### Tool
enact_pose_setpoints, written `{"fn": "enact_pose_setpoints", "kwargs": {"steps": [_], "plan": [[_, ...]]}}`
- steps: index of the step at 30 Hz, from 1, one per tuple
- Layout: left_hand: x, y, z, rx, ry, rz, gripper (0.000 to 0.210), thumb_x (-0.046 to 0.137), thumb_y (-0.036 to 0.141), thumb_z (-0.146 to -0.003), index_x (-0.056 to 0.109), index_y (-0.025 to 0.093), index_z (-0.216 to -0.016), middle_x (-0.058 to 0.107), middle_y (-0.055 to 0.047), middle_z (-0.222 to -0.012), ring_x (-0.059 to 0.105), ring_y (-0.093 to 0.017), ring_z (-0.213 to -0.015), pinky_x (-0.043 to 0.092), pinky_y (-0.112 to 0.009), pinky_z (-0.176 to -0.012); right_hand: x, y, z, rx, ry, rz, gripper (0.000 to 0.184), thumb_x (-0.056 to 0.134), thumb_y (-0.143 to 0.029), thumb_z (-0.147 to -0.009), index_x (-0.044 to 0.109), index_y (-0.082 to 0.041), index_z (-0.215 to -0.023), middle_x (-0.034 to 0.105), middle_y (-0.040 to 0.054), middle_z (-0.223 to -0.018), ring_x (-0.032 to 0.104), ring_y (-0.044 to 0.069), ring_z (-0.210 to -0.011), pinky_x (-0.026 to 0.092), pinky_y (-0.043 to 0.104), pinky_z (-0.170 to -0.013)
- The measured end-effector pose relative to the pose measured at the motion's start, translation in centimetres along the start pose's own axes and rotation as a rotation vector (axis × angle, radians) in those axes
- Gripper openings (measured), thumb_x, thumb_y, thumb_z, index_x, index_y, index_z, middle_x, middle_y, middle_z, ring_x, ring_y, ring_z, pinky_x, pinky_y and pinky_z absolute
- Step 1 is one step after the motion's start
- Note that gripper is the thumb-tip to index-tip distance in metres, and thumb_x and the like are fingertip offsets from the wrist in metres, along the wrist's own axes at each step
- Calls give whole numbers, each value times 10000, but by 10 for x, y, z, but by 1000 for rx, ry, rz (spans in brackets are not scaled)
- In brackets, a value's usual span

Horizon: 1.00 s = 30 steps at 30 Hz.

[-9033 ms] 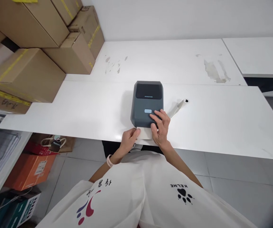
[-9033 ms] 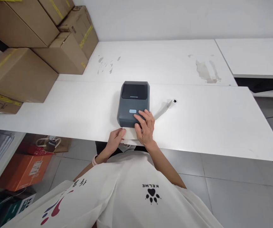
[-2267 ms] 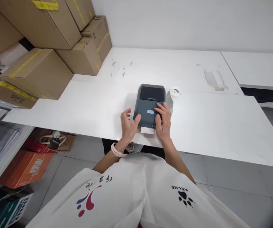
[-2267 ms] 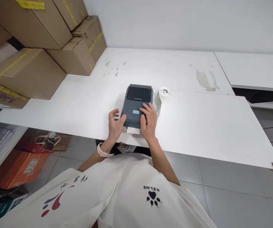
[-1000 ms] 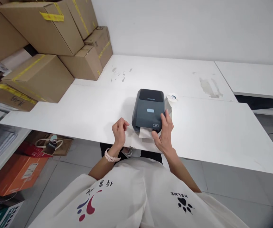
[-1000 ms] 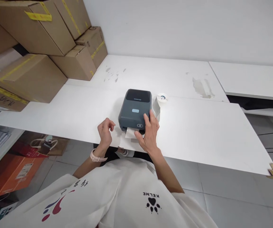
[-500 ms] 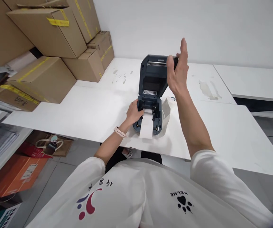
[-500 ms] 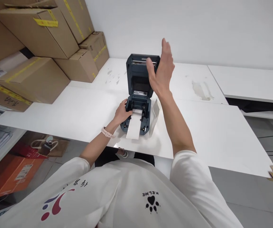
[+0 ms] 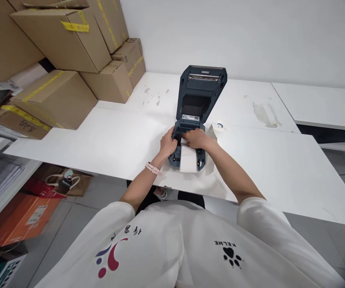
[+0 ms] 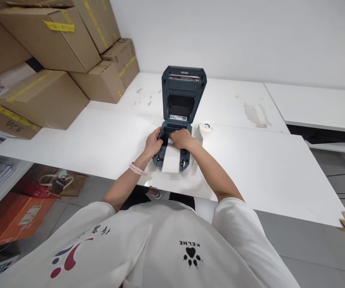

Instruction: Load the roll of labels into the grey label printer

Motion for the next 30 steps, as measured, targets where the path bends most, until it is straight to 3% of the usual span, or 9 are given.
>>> {"fn": "enact_pose_setpoints", "kwargs": {"steps": [4,9,12,15,18,21,23,27,30], "plan": [[3,-6,-1,8,9,47,798,505,40,-703,492,206,-1483,670,-66,-1390,599,-268,-1325,438,-434,-1148,-13,-1,6,-100,-34,-80,307,685,-168,-810,750,-185,-1110,776,121,-1120,728,301,-1009,526,404,-890],[0,-9,3,-41,54,68,812,517,66,-719,447,190,-1518,588,-83,-1488,542,-281,-1389,400,-459,-1189,-52,37,92,-266,194,-670,377,715,-396,-836,695,-255,-1186,729,54,-1182,676,255,-1044,535,390,-934],[-2,-5,7,-51,65,51,806,526,76,-724,458,211,-1516,597,-72,-1480,529,-303,-1399,396,-475,-1193,-44,77,150,-131,310,-873,303,752,-417,-824,702,-294,-1096,715,55,-1136,657,268,-1100,483,453,-1054],[-4,-2,8,-53,64,10,796,538,71,-717,487,211,-1499,626,-70,-1448,525,-323,-1401,386,-490,-1201,-7,115,176,126,320,-935,331,796,-451,-781,702,-304,-1062,710,69,-1141,644,289,-1121,451,510,-1087],[-4,-4,7,-53,64,30,798,534,75,-725,470,203,-1511,604,-70,-1473,527,-312,-1401,383,-483,-1206,35,141,172,317,317,-1017,464,863,-512,-677,696,-263,-1030,704,95,-1169,647,306,-1120,463,535,-1074],[-3,-6,8,-64,65,69,801,532,87,-730,457,207,-1518,582,-61,-1496,518,-295,-1411,373,-465,-1217,61,154,161,345,228,-1102,570,878,-539,-646,690,-254,-1102,705,102,-1203,644,306,-1161,461,534,-1087],[-3,-7,8,-69,68,69,798,533,91,-728,461,207,-1515,583,-63,-1495,516,-292,-1414,375,-462,-1217,61,161,154,322,219,-1154,610,855,-532,-688,666,-275,-1208,697,105,-1252,625,297,-1220,451,529,-1106],[-3,-6,9,-53,71,55,790,528,95,-731,466,198,-1511,581,-69,-1496,524,-287,-1407,389,-458,-1208,37,180,130,313,425,-1153,715,876,-483,-661,621,-273,-1295,646,129,-1366,569,300,-1325,413,529,-1153],[-3,-8,8,-42,67,51,787,522,95,-734,461,179,-1514,584,-84,-1491,534,-282,-1399,401,-448,-1200,26,188,93,266,345,-1086,864,910,-411,-595,566,-280,-1376,543,122,-1503,502,301,-1395,403,501,-1162]]}}
Point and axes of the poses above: each hand's wrist, its own z-axis away from the middle knuckle, its own x-axis out of the palm, y = z × x, the point moved 3 cm from there along -z, towards the middle knuckle
